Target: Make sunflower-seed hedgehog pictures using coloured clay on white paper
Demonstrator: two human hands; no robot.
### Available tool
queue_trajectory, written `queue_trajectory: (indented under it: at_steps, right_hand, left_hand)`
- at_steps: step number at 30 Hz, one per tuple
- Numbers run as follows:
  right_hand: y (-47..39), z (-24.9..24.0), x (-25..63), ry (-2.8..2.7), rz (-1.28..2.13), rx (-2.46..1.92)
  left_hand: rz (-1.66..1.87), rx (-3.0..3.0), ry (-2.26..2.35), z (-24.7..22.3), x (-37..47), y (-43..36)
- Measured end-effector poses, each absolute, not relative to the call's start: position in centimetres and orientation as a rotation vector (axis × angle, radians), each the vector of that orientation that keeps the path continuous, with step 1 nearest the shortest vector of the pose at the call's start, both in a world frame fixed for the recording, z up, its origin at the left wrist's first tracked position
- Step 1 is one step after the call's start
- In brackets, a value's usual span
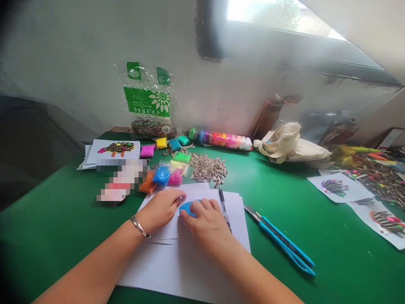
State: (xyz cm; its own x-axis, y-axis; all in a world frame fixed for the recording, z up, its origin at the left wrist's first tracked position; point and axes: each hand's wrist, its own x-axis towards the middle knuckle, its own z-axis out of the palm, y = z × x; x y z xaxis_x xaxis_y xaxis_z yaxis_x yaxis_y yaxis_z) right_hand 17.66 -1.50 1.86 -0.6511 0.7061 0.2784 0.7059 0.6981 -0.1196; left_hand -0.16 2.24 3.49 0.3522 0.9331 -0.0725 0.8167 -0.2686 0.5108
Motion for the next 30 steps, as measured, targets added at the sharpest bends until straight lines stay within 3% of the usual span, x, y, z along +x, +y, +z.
queue_trajectory:
  at_steps: [30]
  right_hand:
    - [-1.4, 3.3, 19.0, -2.74, 0.181, -1.07]
  left_hand:
    - [0.324, 2.162, 1.52, 3.7, -0.1, 2.1]
